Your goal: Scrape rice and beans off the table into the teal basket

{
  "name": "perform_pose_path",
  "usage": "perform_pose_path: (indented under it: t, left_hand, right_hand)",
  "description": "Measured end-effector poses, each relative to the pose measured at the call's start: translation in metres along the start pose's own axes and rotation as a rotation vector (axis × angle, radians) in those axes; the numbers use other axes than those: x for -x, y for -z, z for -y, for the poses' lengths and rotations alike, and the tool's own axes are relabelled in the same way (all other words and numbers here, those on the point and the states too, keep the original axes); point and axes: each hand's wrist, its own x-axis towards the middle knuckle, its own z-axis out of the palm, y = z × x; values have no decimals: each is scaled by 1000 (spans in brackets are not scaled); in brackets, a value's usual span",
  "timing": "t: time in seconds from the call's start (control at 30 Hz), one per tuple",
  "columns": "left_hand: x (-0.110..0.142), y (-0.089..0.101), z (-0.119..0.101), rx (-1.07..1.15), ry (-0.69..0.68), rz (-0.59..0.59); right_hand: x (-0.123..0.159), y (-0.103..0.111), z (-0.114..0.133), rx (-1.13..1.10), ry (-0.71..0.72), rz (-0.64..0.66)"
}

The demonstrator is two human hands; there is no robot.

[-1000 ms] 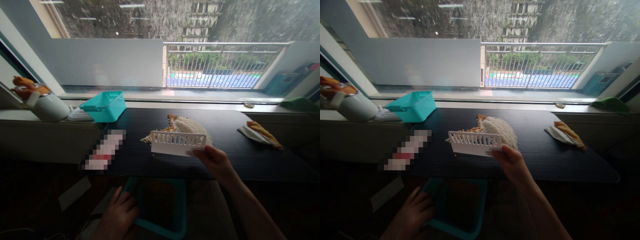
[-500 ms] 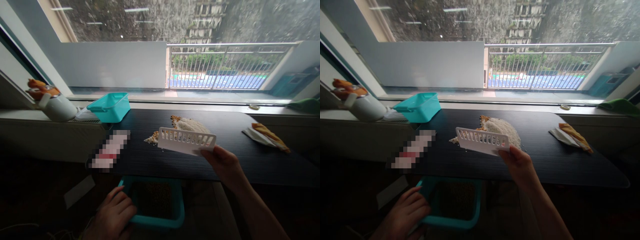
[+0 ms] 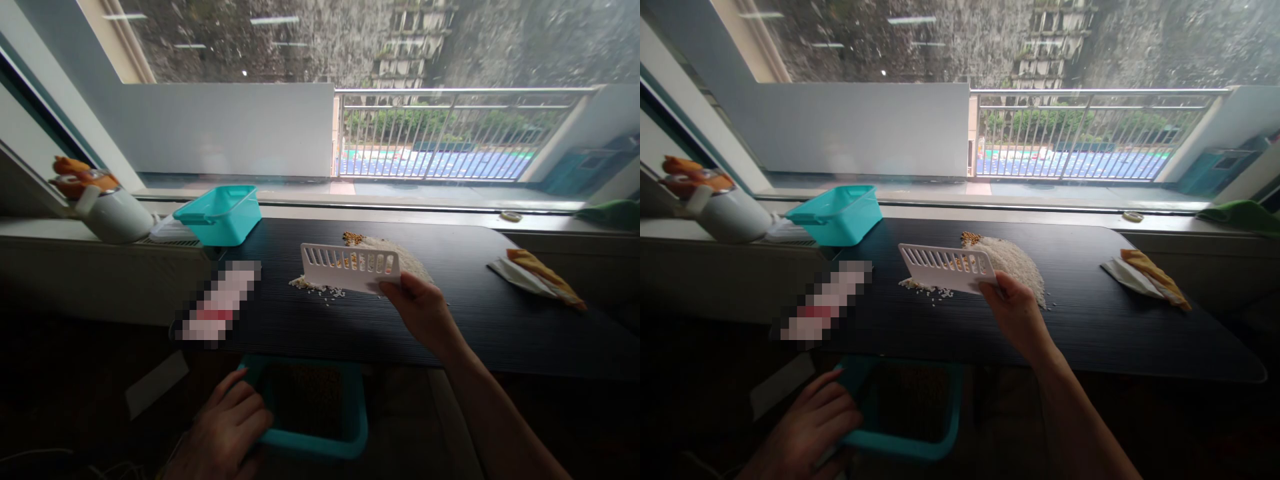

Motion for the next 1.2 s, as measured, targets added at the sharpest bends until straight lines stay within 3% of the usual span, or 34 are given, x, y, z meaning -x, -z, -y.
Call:
perform_pose_path:
  t: [0.33,0.53,0.73,0.83,0.97,1.2]
  left_hand:
    - [-5,11,-2,-22,-20,-17]
    - [-1,12,0,-13,7,5]
    - [1,14,2,-35,17,19]
    - [-2,14,0,-38,3,5]
    - [-1,10,-1,-21,23,24]
    - [-1,10,2,-14,2,23]
  right_hand:
    - [0,0,5,9,21,41]
    - [14,-8,3,-148,-13,141]
    - [43,17,3,-228,-130,331]
    - [41,23,4,-237,-115,222]
    - [16,6,3,-122,-39,20]
    - [-13,-23,3,-50,4,22]
